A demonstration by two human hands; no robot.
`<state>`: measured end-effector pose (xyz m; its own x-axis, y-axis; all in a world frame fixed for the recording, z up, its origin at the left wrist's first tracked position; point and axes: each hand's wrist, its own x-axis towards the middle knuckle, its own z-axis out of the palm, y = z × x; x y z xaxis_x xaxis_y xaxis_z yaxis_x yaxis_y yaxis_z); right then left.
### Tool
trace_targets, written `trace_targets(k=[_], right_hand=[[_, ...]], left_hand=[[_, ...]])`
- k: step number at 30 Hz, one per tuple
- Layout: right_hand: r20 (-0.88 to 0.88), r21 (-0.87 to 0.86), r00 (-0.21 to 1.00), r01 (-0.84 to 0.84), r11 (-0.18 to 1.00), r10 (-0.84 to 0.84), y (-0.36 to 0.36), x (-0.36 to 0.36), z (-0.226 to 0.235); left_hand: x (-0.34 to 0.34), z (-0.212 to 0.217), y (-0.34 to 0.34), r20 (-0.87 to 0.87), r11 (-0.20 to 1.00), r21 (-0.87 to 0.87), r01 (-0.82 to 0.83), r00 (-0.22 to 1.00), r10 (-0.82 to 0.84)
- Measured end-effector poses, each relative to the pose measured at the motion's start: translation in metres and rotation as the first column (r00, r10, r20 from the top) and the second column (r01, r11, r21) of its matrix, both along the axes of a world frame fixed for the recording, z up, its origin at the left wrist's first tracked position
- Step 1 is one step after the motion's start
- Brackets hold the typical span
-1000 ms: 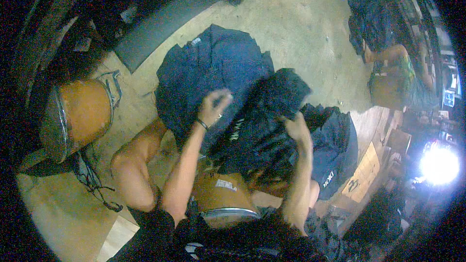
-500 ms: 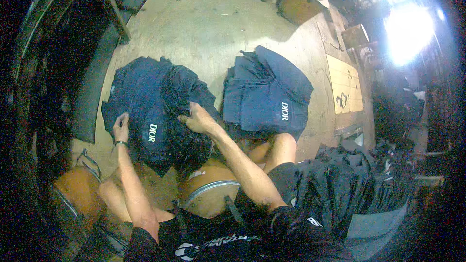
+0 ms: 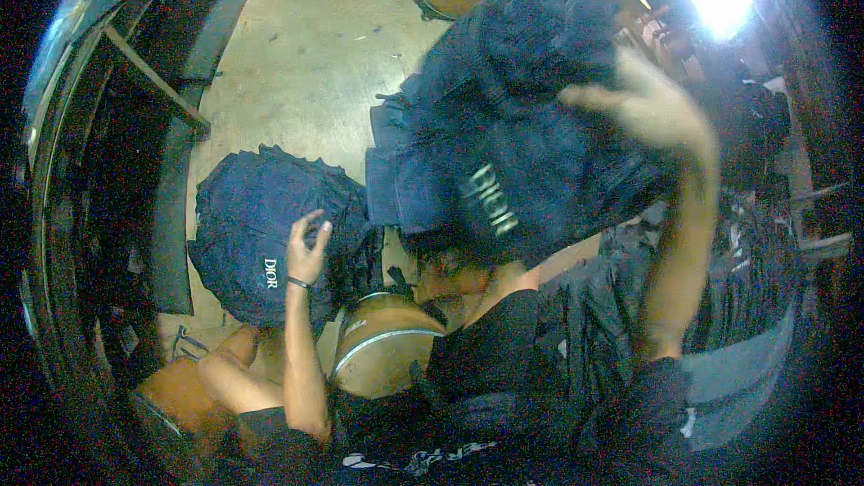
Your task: The person sits on the floor and folds multiple dark-colored shorts one by one, stacking them into a neat pile. They handle each item by hand, aligning edges and smoothing the fabric before placing it on the stack.
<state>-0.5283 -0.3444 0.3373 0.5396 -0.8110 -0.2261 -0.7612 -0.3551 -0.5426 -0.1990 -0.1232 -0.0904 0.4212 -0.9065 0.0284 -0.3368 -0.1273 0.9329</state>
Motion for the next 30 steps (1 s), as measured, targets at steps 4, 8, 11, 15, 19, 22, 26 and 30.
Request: trace_targets(k=[4, 8, 11, 15, 19, 22, 26, 30], right_hand=[[-0.286, -0.195, 0.953, 0.046, 0.98, -0.101, -0.012, -0.004, 0.059], [-0.631, -0.263, 0.776, -0.184, 0.947, -0.024, -0.05, 0.024, 0.031], [-0.358, -0.152, 0.908, -0.288, 0.946, 0.219, -0.079, 0.024, 0.006], [0.022, -0.006, 1.0, -0.011, 1.0, 0.011, -0.102, -0.005, -0.026], [0.391, 0.007, 0.92, -0.025, 1.0, 0.021, -0.119, -0.053, -0.102], [0.416, 0.378, 0.826, 0.223, 0.899, -0.38, -0.124, -0.11, -0.19], [0.154, 0.3, 0.867, 0.415, 0.859, -0.473, -0.107, -0.179, -0.326], [0.035, -0.496, 0.796, 0.538, 0.681, -0.604, -0.093, -0.189, -0.43]], left_hand=[[-0.033, -0.035, 0.025, -0.038, 0.932, 0.338, 0.129, 0.992, -0.123], [-0.031, -0.035, 0.032, -0.046, 0.941, 0.306, 0.145, 0.989, -0.138], [-0.025, 0.013, 0.005, 0.067, 0.987, 0.142, 0.074, 0.994, -0.084], [-0.037, 0.11, -0.086, 0.308, 0.953, -0.297, 0.052, 0.95, 0.044], [-0.067, 0.161, -0.191, 0.552, 0.927, -0.34, 0.156, 0.831, 0.063], [-0.106, 0.135, -0.231, 0.673, 0.947, -0.222, 0.232, 0.739, -0.023], [-0.176, 0.041, -0.233, 0.58, 0.776, 0.529, 0.344, 0.521, -0.626], [-0.229, -0.043, -0.199, 0.509, 0.725, 0.609, 0.321, 0.543, -0.668]])
